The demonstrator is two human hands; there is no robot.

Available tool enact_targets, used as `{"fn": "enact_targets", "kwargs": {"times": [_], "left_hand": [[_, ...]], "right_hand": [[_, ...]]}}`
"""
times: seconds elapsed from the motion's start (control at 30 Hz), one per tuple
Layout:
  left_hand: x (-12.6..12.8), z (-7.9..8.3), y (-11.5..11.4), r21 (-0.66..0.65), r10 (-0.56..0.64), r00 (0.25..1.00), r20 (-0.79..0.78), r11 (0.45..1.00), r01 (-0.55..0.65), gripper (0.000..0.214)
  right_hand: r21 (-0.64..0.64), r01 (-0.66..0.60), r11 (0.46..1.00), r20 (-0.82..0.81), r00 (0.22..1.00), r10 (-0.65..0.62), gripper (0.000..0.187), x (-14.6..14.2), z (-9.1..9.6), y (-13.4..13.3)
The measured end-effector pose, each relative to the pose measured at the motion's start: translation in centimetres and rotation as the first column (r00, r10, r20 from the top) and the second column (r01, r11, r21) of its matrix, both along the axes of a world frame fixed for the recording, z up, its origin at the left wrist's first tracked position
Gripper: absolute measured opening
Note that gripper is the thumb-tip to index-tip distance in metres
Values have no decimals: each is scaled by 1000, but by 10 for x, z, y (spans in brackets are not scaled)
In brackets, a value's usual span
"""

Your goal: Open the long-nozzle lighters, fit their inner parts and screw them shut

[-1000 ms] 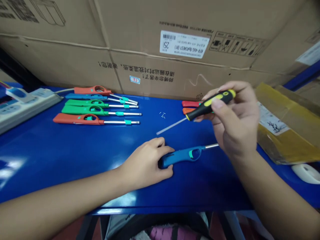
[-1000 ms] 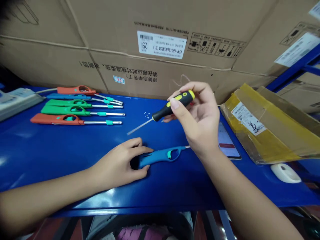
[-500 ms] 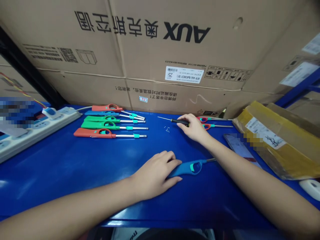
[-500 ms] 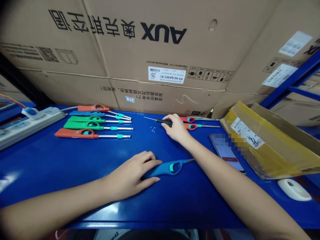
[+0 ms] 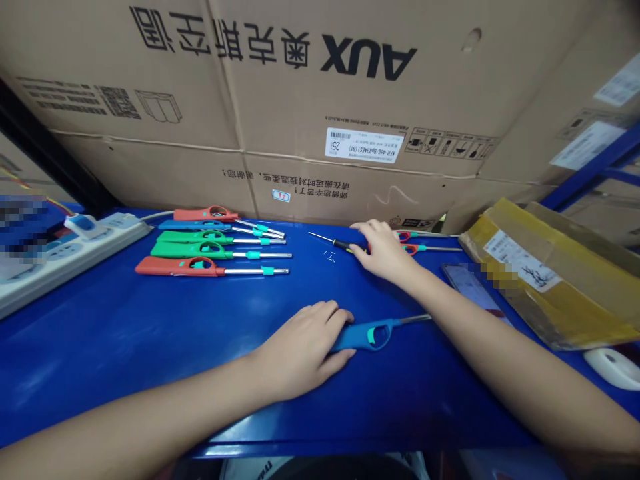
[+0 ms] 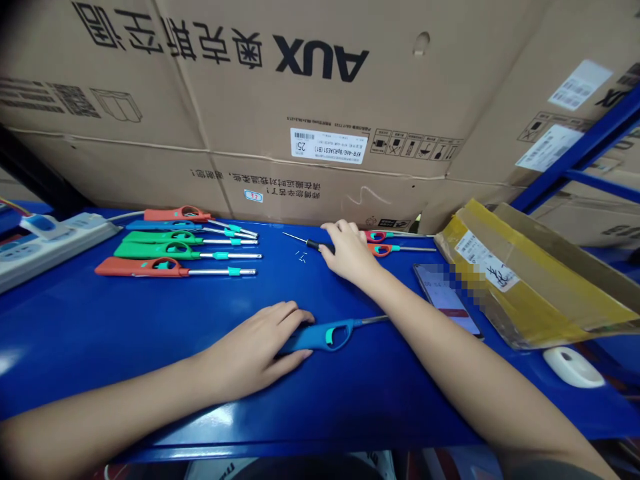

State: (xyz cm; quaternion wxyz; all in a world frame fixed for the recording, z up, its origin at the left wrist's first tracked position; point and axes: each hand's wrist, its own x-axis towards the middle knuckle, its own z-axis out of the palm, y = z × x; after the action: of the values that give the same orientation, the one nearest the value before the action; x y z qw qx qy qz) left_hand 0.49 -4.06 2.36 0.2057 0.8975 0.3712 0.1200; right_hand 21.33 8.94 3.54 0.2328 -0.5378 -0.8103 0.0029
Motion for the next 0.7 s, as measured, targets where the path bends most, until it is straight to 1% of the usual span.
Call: {"fn": "enact_targets", "kwargs": {"times": [0.07,0.17,0.27,0.33,0.37,0.43,0.5,0.53,0.6,0.7], "left_hand": [[-1,-1,2,-17,8,999,32,1000,-7,31],[-2,-4,4,-78,35,986,161,997,-22,24],[-1,-5,6,-128,91,957,274,990,-57,22],[0,-6,7,-161,149,938,313,982,-102,22],[0,-5,7,-169,177,927,330,977,-127,22],[0,-5,8,-164,220,903,368,972,-169,23],[-1,-5,9,-150,240,881,407,969,-195,24],[-1,-6,9,-145,248,872,421,968,-205,24],[-1,-7,10,-143,264,859,438,964,-223,25],[0,-8,10,-149,281,848,449,960,-238,28]], "right_hand": [[19,21,1000,-63,998,-20,32,15,12,-9],[50,156,986,-199,969,-143,19,47,22,-22],[43,304,952,-383,885,-266,18,78,21,-28],[-18,354,935,-501,806,-314,19,93,19,-28],[-70,352,933,-555,763,-330,22,97,18,-27],[-208,282,937,-650,676,-348,29,100,19,-27],[-336,141,931,-729,587,-352,38,96,21,-29],[-377,66,924,-764,541,-351,41,93,23,-31],[-413,-57,909,-827,442,-348,43,85,25,-35],[-427,-177,887,-880,306,-363,43,70,24,-42]]}}
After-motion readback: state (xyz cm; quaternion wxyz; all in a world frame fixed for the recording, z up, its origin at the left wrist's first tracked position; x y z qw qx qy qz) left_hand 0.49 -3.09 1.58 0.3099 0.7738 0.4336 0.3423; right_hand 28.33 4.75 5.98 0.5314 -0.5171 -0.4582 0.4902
